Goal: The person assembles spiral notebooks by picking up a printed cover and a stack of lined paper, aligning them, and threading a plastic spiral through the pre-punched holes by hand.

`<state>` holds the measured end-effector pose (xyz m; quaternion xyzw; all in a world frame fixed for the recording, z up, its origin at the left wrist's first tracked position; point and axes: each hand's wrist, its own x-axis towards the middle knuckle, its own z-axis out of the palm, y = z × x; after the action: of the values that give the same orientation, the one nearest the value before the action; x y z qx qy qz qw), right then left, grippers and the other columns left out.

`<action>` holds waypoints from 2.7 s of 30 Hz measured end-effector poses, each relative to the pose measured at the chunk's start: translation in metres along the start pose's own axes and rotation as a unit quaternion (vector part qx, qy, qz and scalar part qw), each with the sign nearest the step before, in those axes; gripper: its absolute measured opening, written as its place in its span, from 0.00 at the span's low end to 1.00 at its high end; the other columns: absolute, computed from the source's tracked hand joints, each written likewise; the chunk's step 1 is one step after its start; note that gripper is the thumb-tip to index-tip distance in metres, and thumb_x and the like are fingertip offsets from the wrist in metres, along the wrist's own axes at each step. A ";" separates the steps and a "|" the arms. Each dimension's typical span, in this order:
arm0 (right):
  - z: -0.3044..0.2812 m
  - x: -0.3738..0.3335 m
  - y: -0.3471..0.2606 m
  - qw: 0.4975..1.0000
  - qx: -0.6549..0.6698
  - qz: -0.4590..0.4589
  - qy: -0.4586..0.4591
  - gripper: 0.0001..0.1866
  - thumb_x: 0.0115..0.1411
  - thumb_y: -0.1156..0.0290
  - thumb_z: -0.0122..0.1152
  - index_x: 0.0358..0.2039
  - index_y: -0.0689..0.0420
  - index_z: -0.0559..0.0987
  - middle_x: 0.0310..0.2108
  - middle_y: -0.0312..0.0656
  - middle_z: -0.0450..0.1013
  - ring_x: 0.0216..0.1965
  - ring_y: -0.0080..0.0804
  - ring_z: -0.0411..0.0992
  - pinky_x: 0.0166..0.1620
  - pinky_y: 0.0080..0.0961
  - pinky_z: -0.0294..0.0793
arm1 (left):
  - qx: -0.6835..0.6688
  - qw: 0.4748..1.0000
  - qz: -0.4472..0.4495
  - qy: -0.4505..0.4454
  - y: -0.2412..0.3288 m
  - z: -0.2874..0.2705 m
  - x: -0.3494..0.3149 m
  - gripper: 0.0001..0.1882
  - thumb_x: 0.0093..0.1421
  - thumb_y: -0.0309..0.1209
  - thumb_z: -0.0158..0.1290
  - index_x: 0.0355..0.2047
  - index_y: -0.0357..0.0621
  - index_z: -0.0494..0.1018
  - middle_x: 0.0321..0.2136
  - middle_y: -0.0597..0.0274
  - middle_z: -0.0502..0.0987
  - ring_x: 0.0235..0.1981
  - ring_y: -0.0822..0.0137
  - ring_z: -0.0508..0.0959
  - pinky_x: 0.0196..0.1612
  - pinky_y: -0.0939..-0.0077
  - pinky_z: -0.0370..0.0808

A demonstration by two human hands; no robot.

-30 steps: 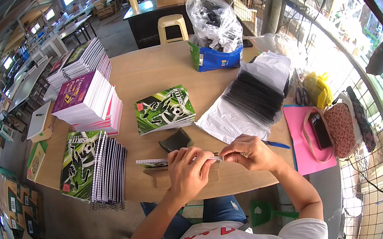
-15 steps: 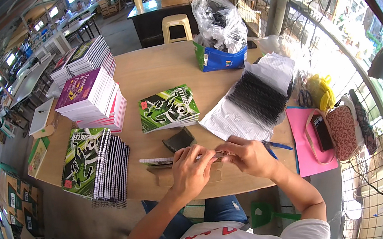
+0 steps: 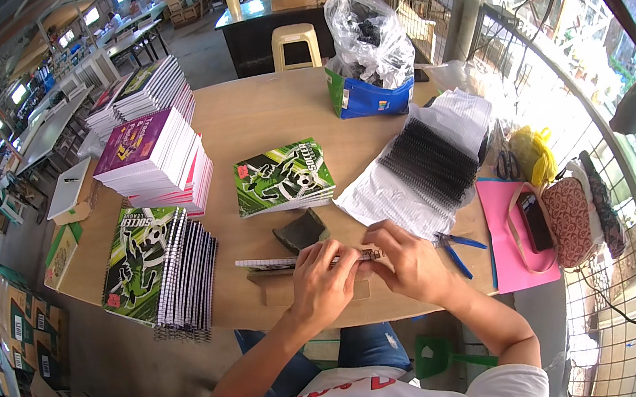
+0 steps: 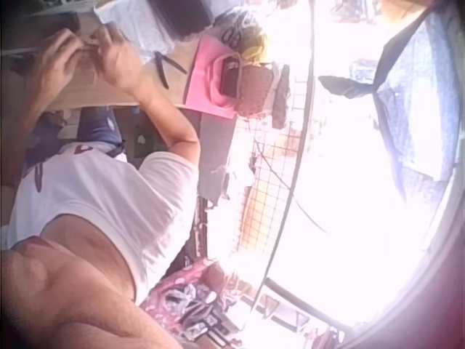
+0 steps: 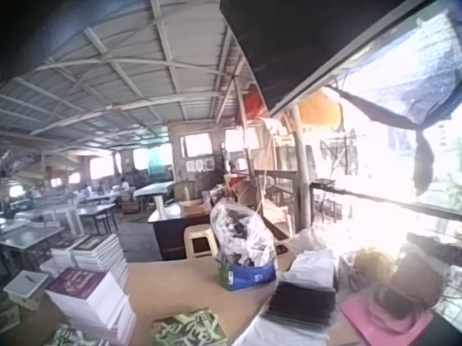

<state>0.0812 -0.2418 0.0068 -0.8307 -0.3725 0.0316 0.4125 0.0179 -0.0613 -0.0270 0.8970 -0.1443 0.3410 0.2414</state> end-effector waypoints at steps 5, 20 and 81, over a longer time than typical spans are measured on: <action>-0.002 -0.001 -0.002 0.935 -0.287 -0.197 0.067 0.21 0.54 0.51 0.69 0.41 0.54 0.83 0.47 0.43 0.76 0.56 0.44 0.69 0.58 0.57 0.66 | 0.007 1.000 0.008 0.002 -0.002 0.003 0.001 0.07 0.59 0.32 0.62 0.36 0.49 0.76 0.31 0.62 0.72 0.34 0.58 0.76 0.41 0.60 0.71; 0.084 0.101 0.098 0.991 -0.007 -0.033 -0.132 0.25 0.67 0.55 0.58 0.56 0.59 0.73 0.48 0.56 0.70 0.45 0.53 0.75 0.51 0.39 0.76 | 0.062 0.997 0.011 -0.041 0.005 0.006 0.007 0.12 0.60 0.43 0.61 0.41 0.56 0.77 0.42 0.73 0.74 0.34 0.66 0.74 0.40 0.63 0.62; -0.015 0.069 0.058 0.933 0.226 -0.125 -0.252 0.30 0.62 0.45 0.59 0.40 0.65 0.85 0.41 0.53 0.77 0.44 0.44 0.74 0.50 0.37 0.71 | -0.034 0.980 -0.121 0.154 -0.054 -0.018 -0.035 0.34 0.45 0.50 0.74 0.38 0.42 0.68 0.37 0.55 0.68 0.46 0.51 0.67 0.49 0.53 0.68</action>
<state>0.1707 -0.2297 -0.0072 -0.6271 -0.5479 0.2710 0.4828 0.0054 -0.0029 -0.0573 0.8356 -0.0071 0.4385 0.3307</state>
